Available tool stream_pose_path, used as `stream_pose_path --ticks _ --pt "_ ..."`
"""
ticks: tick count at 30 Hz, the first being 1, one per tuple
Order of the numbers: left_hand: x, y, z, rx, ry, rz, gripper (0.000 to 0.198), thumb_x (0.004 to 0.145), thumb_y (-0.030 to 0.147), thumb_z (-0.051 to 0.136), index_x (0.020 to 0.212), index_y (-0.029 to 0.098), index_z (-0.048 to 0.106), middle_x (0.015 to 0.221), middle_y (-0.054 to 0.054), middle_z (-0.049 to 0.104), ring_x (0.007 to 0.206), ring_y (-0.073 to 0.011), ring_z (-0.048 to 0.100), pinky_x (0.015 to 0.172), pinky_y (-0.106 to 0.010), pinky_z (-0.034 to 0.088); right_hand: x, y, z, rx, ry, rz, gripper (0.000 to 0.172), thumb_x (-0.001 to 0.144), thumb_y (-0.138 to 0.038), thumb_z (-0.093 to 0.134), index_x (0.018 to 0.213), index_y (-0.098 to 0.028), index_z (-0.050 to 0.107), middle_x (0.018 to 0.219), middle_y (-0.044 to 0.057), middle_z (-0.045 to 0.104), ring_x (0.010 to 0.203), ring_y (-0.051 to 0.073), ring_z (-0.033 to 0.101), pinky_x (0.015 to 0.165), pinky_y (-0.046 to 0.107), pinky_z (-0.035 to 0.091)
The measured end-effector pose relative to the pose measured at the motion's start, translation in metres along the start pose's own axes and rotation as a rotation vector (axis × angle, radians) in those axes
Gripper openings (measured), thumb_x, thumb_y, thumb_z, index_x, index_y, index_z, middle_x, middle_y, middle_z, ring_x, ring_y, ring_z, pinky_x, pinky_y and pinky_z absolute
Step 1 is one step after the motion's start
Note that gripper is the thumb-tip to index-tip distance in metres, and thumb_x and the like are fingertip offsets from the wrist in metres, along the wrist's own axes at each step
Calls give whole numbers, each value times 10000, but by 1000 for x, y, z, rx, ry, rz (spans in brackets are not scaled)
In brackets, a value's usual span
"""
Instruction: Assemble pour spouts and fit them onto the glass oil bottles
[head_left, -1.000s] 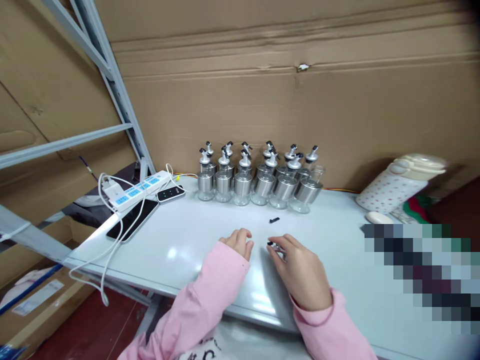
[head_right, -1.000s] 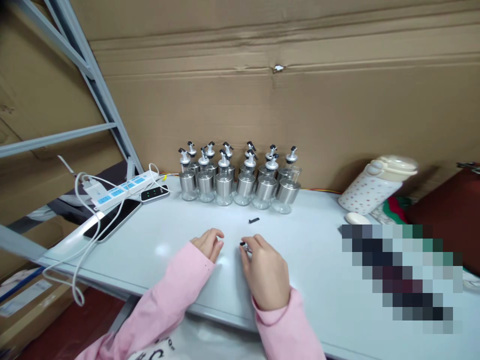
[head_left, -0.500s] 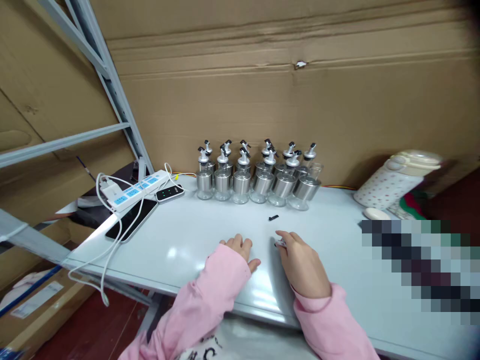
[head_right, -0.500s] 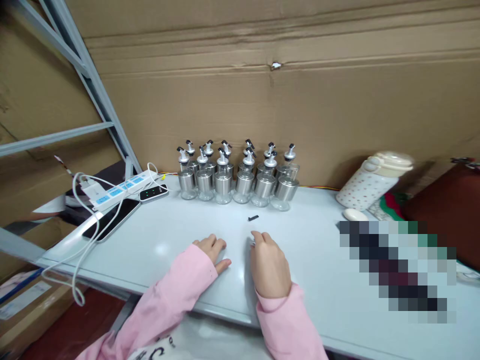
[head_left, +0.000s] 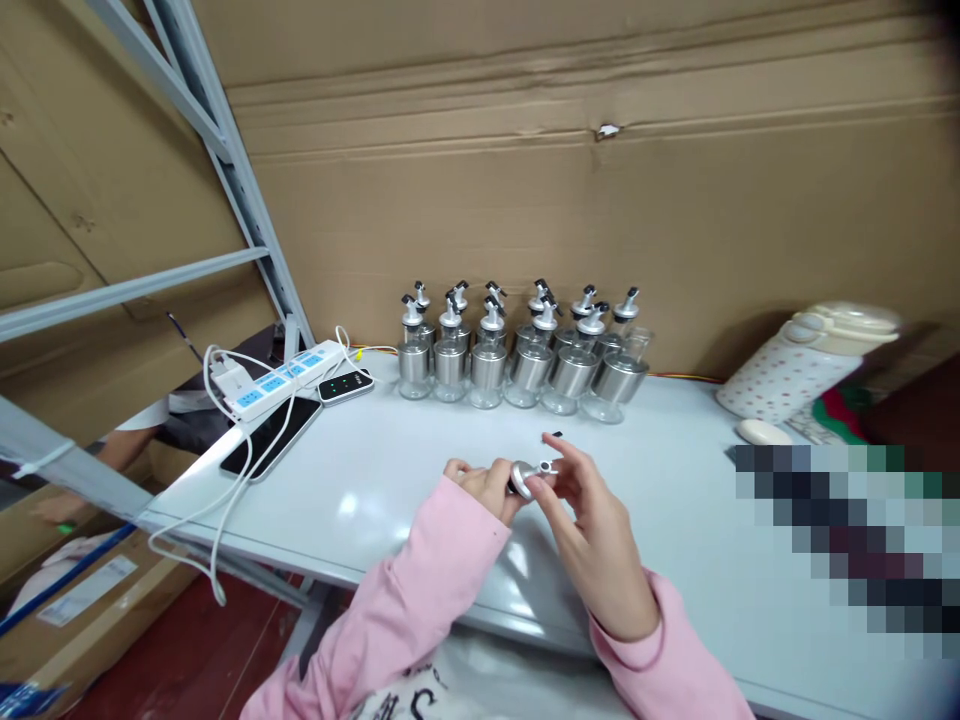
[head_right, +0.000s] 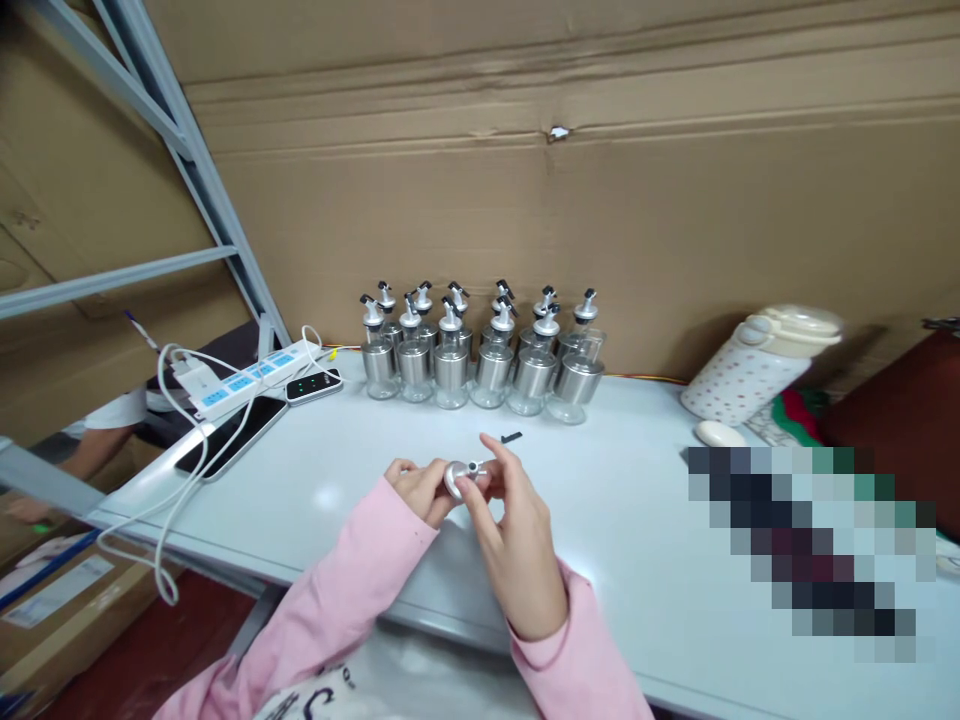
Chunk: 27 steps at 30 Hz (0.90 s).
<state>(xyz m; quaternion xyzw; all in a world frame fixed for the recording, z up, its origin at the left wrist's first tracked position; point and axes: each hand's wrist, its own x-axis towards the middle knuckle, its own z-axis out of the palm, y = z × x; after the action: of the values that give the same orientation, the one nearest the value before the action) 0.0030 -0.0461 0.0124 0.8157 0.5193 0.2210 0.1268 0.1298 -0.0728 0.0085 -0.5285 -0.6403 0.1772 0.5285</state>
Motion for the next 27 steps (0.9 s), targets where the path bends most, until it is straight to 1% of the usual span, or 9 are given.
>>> stream_pose_path --ticks 2,6,10,11,13,16,19,22,27 --pt "-1 -1 -1 -33 69 10 163 857 298 455 812 165 537 647 -19 673 622 -160 623 802 -342 375 0 -2 -1 53 36 -28 300 848 -356 530 1092 -194 467 791 23 564 717 154 583 662 289 508" --pt "-4 -1 -2 -158 199 87 195 804 314 461 666 177 479 471 39 547 451 -119 501 772 -343 364 -1 -5 -3 47 -9 -86 159 870 -336 492 934 -193 521 879 57 604 759 161 593 668 284 512" --pt "-6 1 -2 -286 358 133 96 667 223 394 581 191 424 397 72 388 375 -93 329 708 -337 360 -2 -7 -4 47 -27 -110 255 897 -326 445 1102 -197 523 982 85 632 859 184 615 692 288 517" --pt "-7 0 -3 -314 354 141 90 643 213 378 567 193 423 395 71 368 373 -94 302 688 -333 360 -2 -7 -4 52 -29 -140 286 900 -316 440 1156 -202 500 1006 87 629 891 187 613 714 293 516" --pt "-7 0 -7 -374 279 152 113 628 203 356 538 197 424 397 64 361 377 -98 276 672 -326 365 -3 -8 -5 53 -47 -220 306 909 -282 423 1203 -214 469 1046 90 618 940 188 603 767 309 505" --pt "-8 0 -16 -491 162 123 172 652 200 328 512 204 429 414 38 398 439 -126 343 673 -305 393 -4 -10 -7 22 -60 -331 254 913 -224 403 1147 -223 501 1038 86 604 943 187 592 773 313 494" --pt "-10 1 -22 -578 153 94 243 716 212 293 526 206 445 434 17 418 527 -146 404 660 -283 408 -2 -10 -9 -35 -10 -400 182 897 -214 434 1056 -214 523 953 80 586 881 192 581 722 316 491" --pt "-12 1 -22 -606 156 126 323 794 234 248 512 199 402 419 31 372 466 -119 351 675 -286 402 -1 -9 -10 -87 19 -440 137 890 -228 445 997 -203 527 908 77 555 859 198 563 709 328 483" --pt "-11 2 -17 -571 167 130 362 845 290 223 525 196 362 424 39 363 436 -105 324 676 -301 380 -2 -9 -9 -129 46 -456 202 900 -203 422 1074 -202 524 979 89 539 919 198 545 733 325 478"
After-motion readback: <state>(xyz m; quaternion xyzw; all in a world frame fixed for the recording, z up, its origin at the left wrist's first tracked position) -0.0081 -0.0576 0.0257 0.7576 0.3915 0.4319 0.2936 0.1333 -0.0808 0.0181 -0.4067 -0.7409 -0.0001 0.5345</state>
